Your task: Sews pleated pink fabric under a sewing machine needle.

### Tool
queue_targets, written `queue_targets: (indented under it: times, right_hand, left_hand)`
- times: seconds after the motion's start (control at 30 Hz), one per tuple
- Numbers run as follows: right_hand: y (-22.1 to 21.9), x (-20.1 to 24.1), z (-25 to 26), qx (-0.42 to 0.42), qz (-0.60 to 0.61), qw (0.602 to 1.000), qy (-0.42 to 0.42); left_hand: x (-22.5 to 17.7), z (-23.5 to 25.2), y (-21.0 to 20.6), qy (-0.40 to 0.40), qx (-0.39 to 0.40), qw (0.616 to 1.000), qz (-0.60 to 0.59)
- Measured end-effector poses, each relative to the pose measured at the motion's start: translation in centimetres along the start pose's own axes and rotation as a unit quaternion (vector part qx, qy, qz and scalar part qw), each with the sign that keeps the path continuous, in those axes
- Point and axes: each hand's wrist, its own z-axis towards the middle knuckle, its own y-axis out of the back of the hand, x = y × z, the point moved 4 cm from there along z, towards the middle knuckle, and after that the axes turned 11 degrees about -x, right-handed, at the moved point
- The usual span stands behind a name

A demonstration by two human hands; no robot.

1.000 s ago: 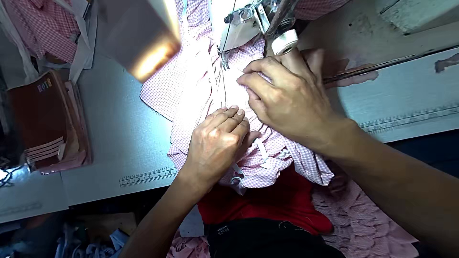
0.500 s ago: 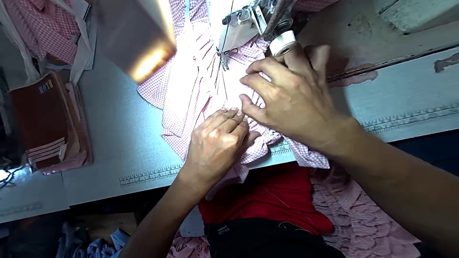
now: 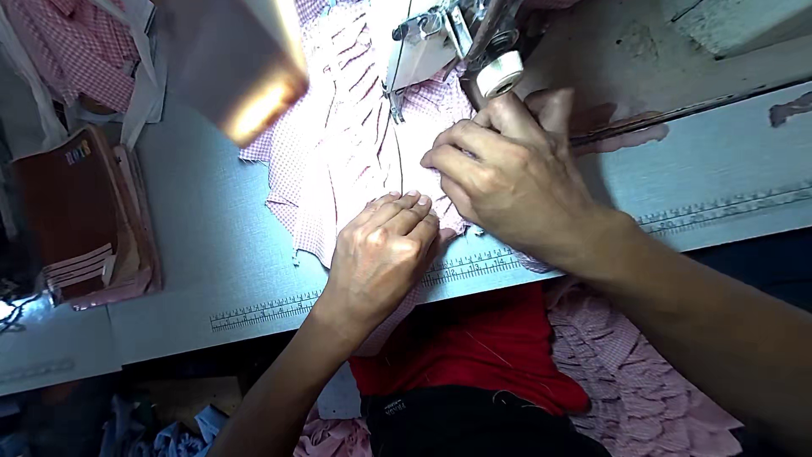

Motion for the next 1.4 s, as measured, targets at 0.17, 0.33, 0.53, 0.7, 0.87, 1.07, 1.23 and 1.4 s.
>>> queue_targets:
  times: [0.17, 0.33, 0.53, 0.7, 0.87, 1.07, 1.23, 1.4]
  right_hand:
    - [-0.2, -0.3, 0.3, 0.026, -0.019, 0.999, -0.027]
    - [-0.9, -1.1, 1.4, 0.039, -0.031, 0.998, -0.047]
    - [-2.0, -2.8, 3.5, 0.025, -0.062, 0.995, -0.067]
    - [-1.4, -1.8, 3.9, -0.035, -0.082, 0.993, -0.081]
    - [-1.9, 0.2, 1.6, -0.019, 0.003, 0.997, -0.07]
    - [-1.5, -0.5, 1.1, -0.008, -0.01, 0.999, -0.051]
    - [-1.5, 0.0, 1.0, -0.011, -0.023, 0.999, -0.031]
    - [-1.7, -0.9, 1.1, -0.029, -0.02, 0.999, -0.032]
  left_hand:
    - [0.9, 0.2, 0.0, -0.015, -0.001, 1.0, 0.007]
    - [2.8, 0.5, -0.1, -0.011, -0.01, 1.0, -0.014]
    - [5.7, 2.1, -0.9, -0.006, -0.032, 0.998, -0.047]
    - [6.8, 2.7, -1.2, 0.004, -0.03, 0.998, -0.048]
    - [7.6, 2.3, -0.8, -0.04, -0.005, 0.997, -0.07]
    - [11.1, 2.3, 2.9, -0.073, -0.043, 0.995, 0.058]
    - [6.6, 4.2, 0.2, -0.024, -0.092, 0.995, 0.025]
    - [5.8, 4.4, -0.5, -0.047, -0.089, 0.994, 0.035]
